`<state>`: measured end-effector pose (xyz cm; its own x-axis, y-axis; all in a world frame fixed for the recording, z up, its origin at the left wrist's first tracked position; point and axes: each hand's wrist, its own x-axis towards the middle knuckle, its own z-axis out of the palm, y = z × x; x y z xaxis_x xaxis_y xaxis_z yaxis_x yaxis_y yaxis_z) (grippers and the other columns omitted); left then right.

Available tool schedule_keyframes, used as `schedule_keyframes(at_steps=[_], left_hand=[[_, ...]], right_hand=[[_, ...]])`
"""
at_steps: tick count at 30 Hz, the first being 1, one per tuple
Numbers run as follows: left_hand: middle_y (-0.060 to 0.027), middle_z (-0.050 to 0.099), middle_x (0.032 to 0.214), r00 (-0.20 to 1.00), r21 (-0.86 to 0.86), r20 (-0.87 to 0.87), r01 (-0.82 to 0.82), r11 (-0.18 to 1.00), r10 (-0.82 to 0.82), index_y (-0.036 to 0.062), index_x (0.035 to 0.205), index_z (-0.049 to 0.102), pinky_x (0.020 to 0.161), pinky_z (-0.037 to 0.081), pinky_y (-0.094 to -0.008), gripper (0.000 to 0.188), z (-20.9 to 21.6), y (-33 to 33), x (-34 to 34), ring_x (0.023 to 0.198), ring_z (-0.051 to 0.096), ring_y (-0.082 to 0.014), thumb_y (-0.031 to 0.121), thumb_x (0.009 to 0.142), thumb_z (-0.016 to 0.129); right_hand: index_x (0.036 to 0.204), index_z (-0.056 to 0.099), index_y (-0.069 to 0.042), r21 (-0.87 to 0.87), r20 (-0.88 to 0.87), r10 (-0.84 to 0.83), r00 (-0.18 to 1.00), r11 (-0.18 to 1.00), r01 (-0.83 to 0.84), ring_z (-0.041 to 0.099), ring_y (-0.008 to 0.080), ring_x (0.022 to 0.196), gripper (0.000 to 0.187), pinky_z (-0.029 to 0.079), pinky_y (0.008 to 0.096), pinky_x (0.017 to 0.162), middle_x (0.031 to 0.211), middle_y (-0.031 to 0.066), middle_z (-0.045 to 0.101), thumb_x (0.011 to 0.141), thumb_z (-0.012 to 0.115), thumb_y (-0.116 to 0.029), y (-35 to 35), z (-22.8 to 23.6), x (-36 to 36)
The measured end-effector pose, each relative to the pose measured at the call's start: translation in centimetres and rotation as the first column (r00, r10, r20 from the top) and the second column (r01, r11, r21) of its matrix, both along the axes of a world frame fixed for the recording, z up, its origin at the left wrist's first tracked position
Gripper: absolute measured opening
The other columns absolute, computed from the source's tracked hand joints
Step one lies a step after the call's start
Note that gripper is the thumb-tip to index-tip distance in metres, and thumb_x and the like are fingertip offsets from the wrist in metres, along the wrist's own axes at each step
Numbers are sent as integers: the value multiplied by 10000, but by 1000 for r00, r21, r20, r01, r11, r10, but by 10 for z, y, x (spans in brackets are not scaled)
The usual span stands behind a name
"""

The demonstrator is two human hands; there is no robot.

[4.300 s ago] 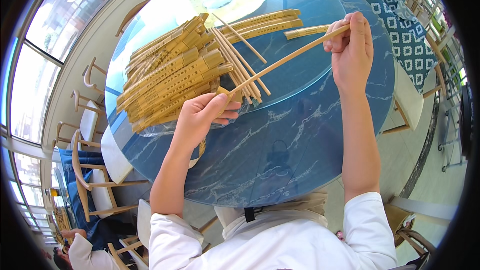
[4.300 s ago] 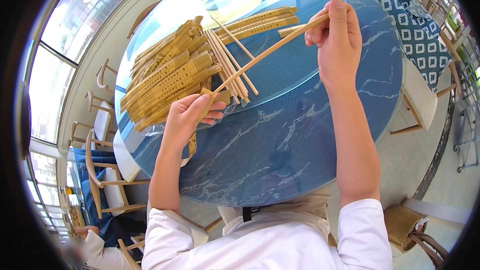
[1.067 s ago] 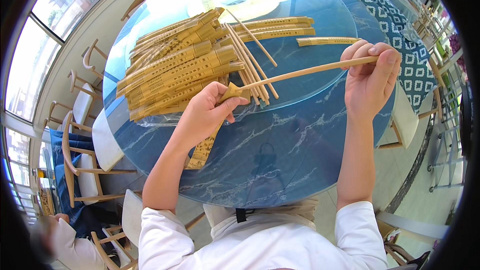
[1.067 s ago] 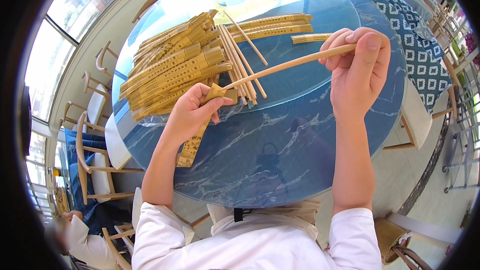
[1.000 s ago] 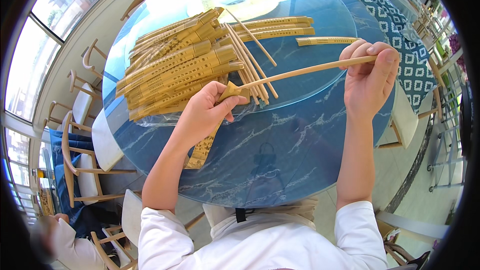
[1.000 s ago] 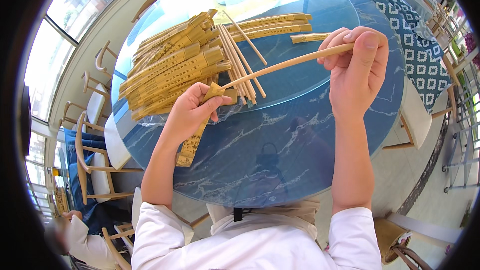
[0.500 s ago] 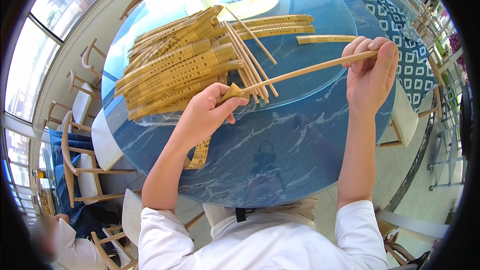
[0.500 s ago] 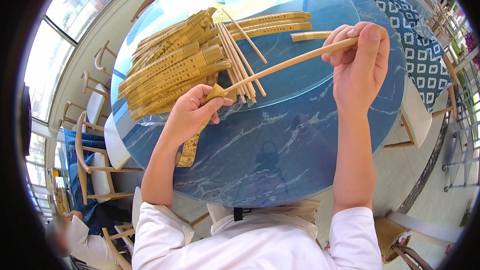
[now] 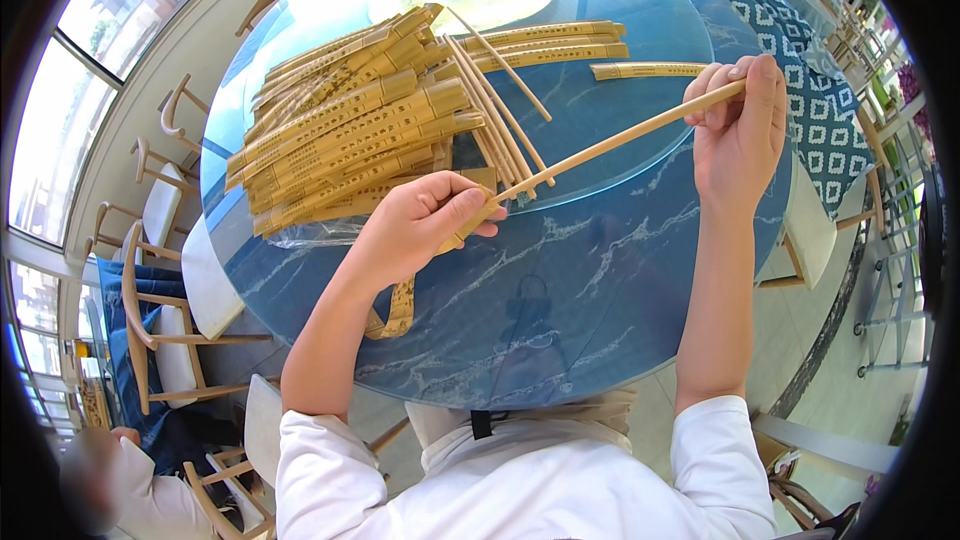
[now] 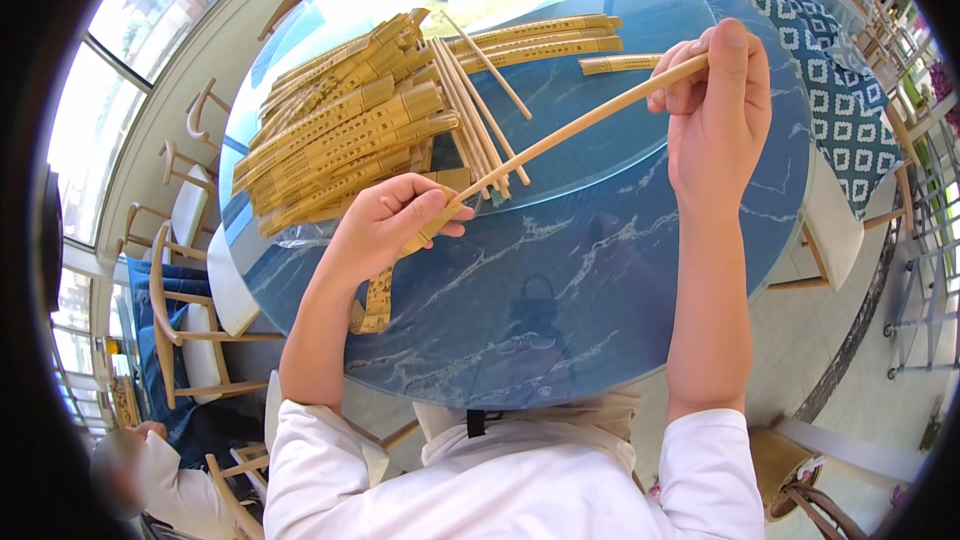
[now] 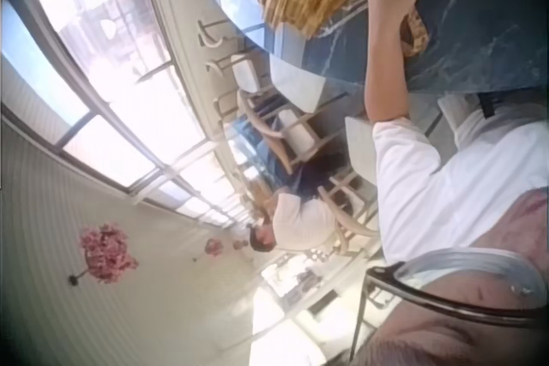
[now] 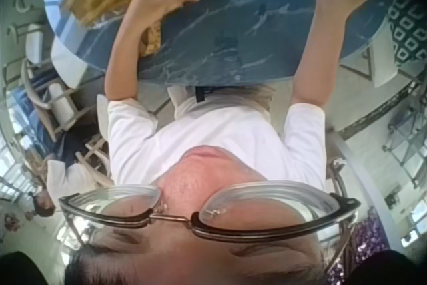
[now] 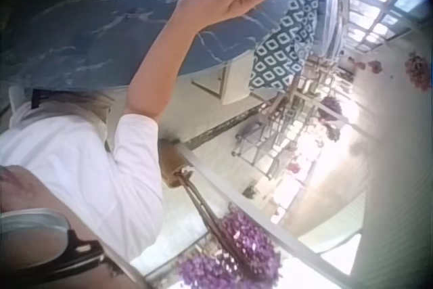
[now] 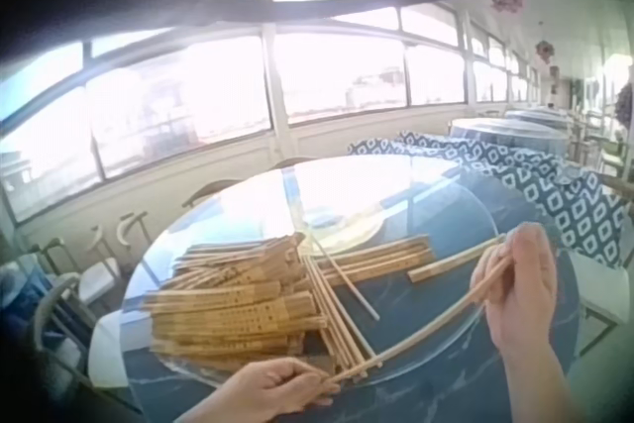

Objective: The person repeatedly picks up pairs of bamboo sticks from a pile on a blue marble table, aligns them, and places them back on the table. The action is performed one pair at a time in a repetitive manner.

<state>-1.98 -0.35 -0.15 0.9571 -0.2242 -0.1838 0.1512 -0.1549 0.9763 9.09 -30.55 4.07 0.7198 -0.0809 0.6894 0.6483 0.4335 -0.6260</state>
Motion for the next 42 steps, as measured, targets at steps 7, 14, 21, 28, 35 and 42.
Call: schedule_keyframes(at_steps=[7,14,21,28,35,42], left_hand=[[-98,775,1125,995,-42,-91,43,998,-46,10,1195,663,819,577,-276,299,9,-2,-4,1022,755,-171,284,1104,586],[-147,765,1149,995,-139,-76,59,989,-70,-6,1206,657,850,604,-310,299,11,-2,-6,1022,759,-202,265,1107,581],[-195,764,1156,992,-228,10,124,966,-125,-38,1261,645,916,622,-342,276,9,2,-6,1025,770,-238,147,1057,657],[-195,766,1151,985,-201,-22,164,966,-171,-42,1286,649,921,621,-344,283,8,0,-8,1031,770,-246,112,1048,663],[-194,768,1139,974,-202,-67,201,958,-219,-30,1290,663,892,626,-342,282,7,1,-8,1034,771,-246,120,1051,660],[-190,767,1150,975,-164,-31,214,963,-222,-19,1313,661,863,631,-341,297,9,2,-7,1028,774,-249,159,1080,616]], right_hand=[[850,594,-97,-40,-300,-172,938,985,168,464,66,525,323,410,249,516,582,-8,512,1048,694,-332,4,-7,7],[829,595,-96,-83,-417,-225,881,974,209,485,71,519,338,411,247,502,572,-10,512,1036,707,-338,5,-15,17],[840,598,-90,-41,-380,-185,906,982,184,480,71,530,343,417,244,513,583,-18,494,1045,694,-348,0,-13,17],[864,605,-100,-105,-419,-155,895,987,122,502,68,546,327,424,240,516,594,-15,517,1055,678,-356,2,-13,15],[867,598,-101,-152,-417,-146,897,984,90,518,72,555,346,425,238,519,600,-10,533,1074,637,-375,3,-17,19],[847,599,-111,-189,-405,-196,893,974,128,500,63,522,334,400,229,491,572,-23,516,1057,669,-361,-2,-17,19]])
